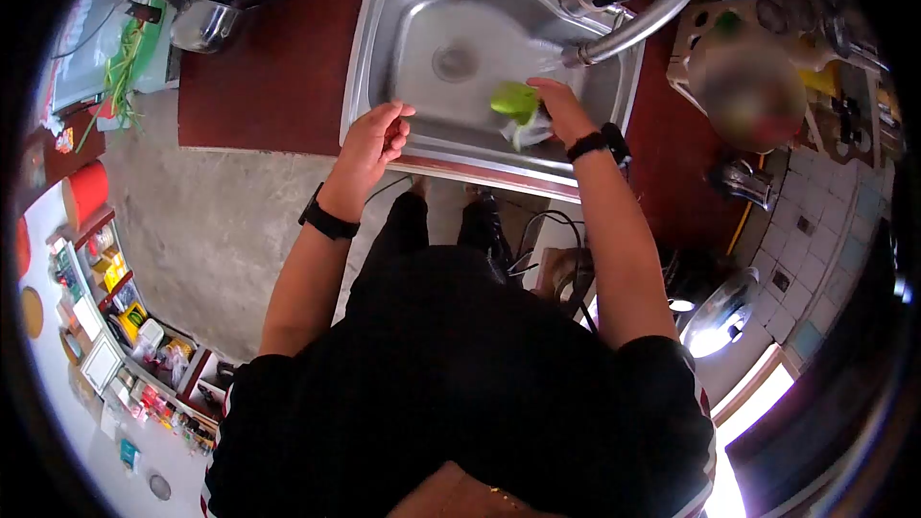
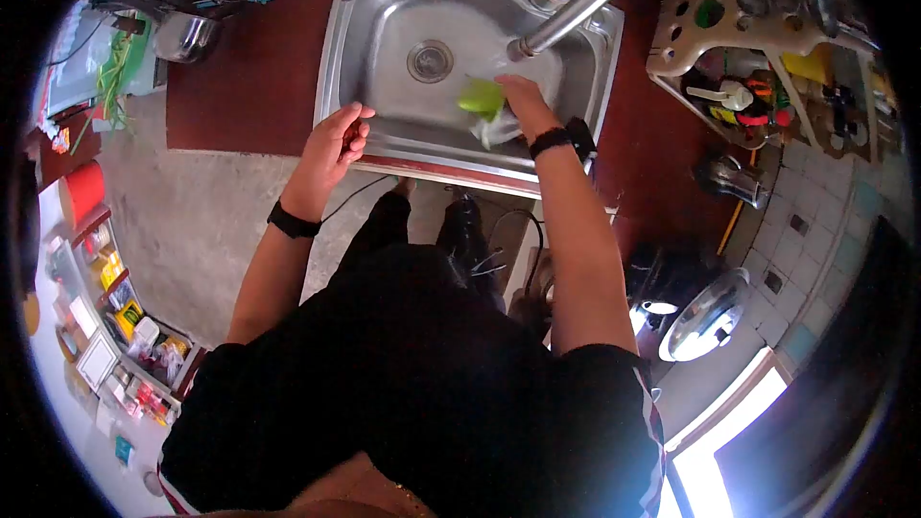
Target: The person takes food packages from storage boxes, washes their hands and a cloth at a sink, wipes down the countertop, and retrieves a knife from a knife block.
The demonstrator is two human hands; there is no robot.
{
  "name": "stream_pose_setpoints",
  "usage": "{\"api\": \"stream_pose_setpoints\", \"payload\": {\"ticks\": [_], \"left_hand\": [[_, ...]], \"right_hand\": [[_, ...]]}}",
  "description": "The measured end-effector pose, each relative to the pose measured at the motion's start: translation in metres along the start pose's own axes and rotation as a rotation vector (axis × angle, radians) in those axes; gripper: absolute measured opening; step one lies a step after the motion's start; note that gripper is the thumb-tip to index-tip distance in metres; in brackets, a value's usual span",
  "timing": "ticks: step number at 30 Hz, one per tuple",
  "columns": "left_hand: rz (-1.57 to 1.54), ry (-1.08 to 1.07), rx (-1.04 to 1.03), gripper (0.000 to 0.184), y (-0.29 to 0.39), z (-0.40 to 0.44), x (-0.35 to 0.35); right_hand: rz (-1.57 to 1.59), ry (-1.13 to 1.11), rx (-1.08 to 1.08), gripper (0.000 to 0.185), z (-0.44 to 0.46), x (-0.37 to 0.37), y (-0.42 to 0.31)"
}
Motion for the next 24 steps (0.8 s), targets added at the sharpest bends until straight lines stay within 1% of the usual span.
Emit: {"api": "stream_pose_setpoints", "payload": {"ticks": [2, 3, 4, 5, 7, 8, 10, 11, 14, 15, 17, 19, 22, 24], "left_hand": [[-0.037, 0.02, -0.015, 0.025, -0.003, 0.001, 0.006], [-0.055, 0.016, -0.014, 0.024, -0.004, 0.002, 0.008], [-0.072, 0.012, -0.013, 0.023, -0.006, 0.003, 0.01], [-0.088, 0.009, -0.01, 0.022, -0.007, 0.003, 0.011], [-0.098, 0.009, 0.012, 0.021, -0.009, 0.005, 0.013], [-0.106, 0.014, 0.018, 0.02, -0.009, 0.005, 0.014], [-0.122, -0.041, 0.015, 0.019, -0.008, 0.004, 0.013], [-0.127, -0.066, 0.005, 0.019, -0.003, 0.005, 0.014], [-0.1, 0.011, -0.027, 0.018, 0.008, 0.005, 0.026], [-0.082, 0.032, -0.056, 0.018, 0.011, 0.012, 0.035], [-0.019, 0.164, -0.119, 0.019, 0.028, 0.013, 0.055], [0.043, 0.262, -0.2, 0.019, 0.041, 0.018, 0.079], [0.19, 0.468, -0.268, 0.018, 0.056, 0.041, 0.135], [0.515, 0.577, -0.377, 0.018, 0.08, 0.05, 0.154]], "right_hand": [[0.052, -0.045, -0.115, 0.02, 0.003, -0.019, -0.01], [-0.219, -0.14, 0.2, 0.02, 0.04, -0.022, 0.007], [-0.458, -0.149, 0.537, 0.02, 0.068, -0.022, 0.026], [-0.521, -0.183, 0.525, 0.028, 0.071, -0.032, 0.029], [-0.513, -0.195, 0.519, 0.037, 0.066, -0.033, 0.03], [-0.442, -0.18, 0.527, 0.039, 0.028, -0.041, -0.01], [-0.255, -0.158, 0.478, 0.035, 0.013, -0.048, -0.023], [-0.143, -0.147, 0.428, 0.031, 0.028, -0.045, -0.007], [-0.224, -0.076, 0.375, 0.032, 0.054, -0.03, 0.027], [-0.268, -0.061, 0.336, 0.039, 0.056, -0.025, 0.037], [-0.076, -0.019, 0.17, 0.05, 0.063, -0.014, 0.05], [0.398, 0.038, -0.11, 0.055, 0.038, -0.028, 0.039], [0.379, 0.07, -0.116, 0.034, 0.015, -0.027, 0.019], [0.091, 0.026, 0.389, 0.04, 0.001, -0.024, -0.016]]}}
Point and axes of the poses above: each hand's wrist, its own z-axis towards the middle knuckle, its own x-axis out of the back of the hand, y = z × x, the point moved 10 cm from there along z, towards the middle knuckle, and after that the axes turned 4 degrees about -z, right-handed, at the moved point
